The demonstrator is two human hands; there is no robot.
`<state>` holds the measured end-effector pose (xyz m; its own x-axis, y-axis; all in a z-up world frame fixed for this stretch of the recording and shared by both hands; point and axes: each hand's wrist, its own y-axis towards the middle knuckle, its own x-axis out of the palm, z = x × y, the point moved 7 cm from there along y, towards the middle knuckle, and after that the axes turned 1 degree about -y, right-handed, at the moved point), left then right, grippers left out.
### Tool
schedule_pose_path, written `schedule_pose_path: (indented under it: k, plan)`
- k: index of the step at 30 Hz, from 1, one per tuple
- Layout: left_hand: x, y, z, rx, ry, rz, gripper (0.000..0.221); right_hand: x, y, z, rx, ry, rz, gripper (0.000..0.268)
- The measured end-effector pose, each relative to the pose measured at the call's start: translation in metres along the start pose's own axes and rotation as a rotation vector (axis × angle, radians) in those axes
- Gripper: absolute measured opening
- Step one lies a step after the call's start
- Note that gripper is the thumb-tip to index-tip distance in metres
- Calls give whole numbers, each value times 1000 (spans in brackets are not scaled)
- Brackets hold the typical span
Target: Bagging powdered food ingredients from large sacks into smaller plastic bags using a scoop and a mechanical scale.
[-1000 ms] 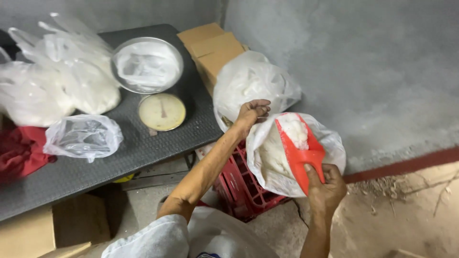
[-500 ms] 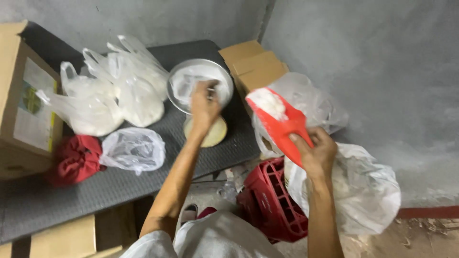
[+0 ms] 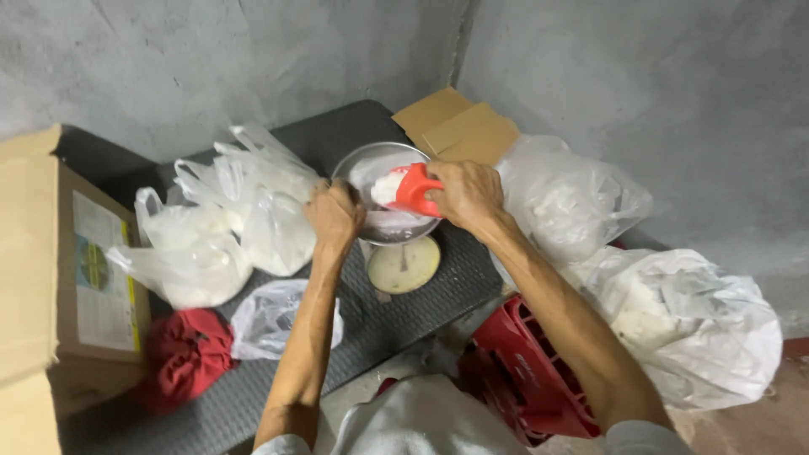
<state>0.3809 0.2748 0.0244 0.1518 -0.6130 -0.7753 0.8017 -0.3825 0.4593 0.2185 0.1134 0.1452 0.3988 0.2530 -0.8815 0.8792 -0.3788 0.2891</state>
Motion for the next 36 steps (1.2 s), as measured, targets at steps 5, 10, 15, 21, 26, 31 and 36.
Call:
schedule_pose_path:
  k: [5, 10, 15, 21, 26, 31, 36]
  plan:
    - [28, 19, -22, -103, -473, -74, 23, 24, 34, -20, -349, -408, 82, 21]
    - [36, 23, -25, -170, -754, -127, 21, 43, 50, -37, -393, -643, -93, 18]
    - [44, 18, -16, -242, -986, -219, 29, 48, 51, -48, -534, -630, 14, 18]
    - [47, 13, -17, -241, -1085, -232, 34, 38, 50, -51, -528, -751, 24, 17]
    - [47, 15, -21, -255, -1192, -217, 35, 22, 40, -55, -565, -652, 163, 11]
    - [43, 15, -17, -270, -1216, -237, 36, 34, 36, -45, -529, -610, 76, 13]
    - [36, 11, -10, -287, -1238, -293, 36, 48, 47, -25, -401, -782, -97, 14]
